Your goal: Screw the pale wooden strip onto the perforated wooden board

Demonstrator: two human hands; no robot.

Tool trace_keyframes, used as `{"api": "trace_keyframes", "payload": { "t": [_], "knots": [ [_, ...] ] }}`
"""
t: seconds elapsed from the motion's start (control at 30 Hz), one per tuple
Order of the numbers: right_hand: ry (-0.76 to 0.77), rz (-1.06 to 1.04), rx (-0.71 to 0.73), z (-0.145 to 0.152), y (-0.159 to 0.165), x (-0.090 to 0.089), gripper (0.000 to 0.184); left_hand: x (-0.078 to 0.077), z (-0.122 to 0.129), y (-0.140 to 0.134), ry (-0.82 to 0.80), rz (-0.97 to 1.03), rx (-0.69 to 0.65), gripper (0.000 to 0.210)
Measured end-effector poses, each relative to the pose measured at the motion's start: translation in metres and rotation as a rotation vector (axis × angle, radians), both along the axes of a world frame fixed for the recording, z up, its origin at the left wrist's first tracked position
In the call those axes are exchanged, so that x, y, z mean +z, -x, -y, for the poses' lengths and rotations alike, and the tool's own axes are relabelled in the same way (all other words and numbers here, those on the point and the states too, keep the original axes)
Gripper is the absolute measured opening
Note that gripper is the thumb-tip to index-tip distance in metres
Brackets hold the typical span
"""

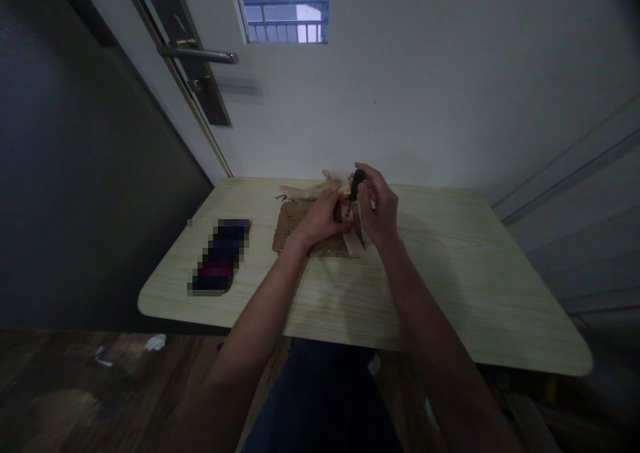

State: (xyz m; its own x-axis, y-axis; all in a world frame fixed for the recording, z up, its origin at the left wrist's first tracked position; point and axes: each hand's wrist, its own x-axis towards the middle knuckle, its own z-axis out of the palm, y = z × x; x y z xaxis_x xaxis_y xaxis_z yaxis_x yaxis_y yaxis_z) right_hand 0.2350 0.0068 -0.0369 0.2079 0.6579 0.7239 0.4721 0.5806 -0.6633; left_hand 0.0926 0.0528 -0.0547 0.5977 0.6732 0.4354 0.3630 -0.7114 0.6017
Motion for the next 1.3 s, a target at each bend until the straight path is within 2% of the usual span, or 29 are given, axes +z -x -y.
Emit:
{"api": "trace_keyframes", "payload": {
  "t": [0.17, 0.43, 0.67, 0.9, 1.13, 1.3],
  "knots": [
    [0.048, -0.02, 0.083, -0.0003, 0.0011, -0.0013, 0.04, 0.0009, 0.0002, -0.0005, 0.0, 0.003, -0.014, 0.038],
    [0.004, -0.134, 0.02, -0.0079, 0.0007, -0.0046, 0.041, -0.0047, -0.0037, 0.0, -0.038, 0.007, -0.01, 0.039],
    [0.02, -0.069, 0.027, -0.0032, 0.0015, -0.002, 0.037, -0.0016, -0.0025, 0.0004, -0.034, 0.0, -0.014, 0.04],
    [0.014, -0.037, 0.096, -0.0005, 0.0008, -0.0006, 0.038, 0.0009, -0.0007, 0.0008, 0.007, -0.007, -0.003, 0.039],
    [-0.028, 0.022, -0.025, -0.0052, 0.0008, -0.003, 0.042, 0.002, -0.0005, -0.0002, -0.019, -0.018, -0.005, 0.04],
    [-0.087, 0.072, -0.055, -0.006, -0.0008, -0.0038, 0.036, 0.0003, -0.0015, -0.0008, -0.015, -0.015, -0.012, 0.047]
  ]
}}
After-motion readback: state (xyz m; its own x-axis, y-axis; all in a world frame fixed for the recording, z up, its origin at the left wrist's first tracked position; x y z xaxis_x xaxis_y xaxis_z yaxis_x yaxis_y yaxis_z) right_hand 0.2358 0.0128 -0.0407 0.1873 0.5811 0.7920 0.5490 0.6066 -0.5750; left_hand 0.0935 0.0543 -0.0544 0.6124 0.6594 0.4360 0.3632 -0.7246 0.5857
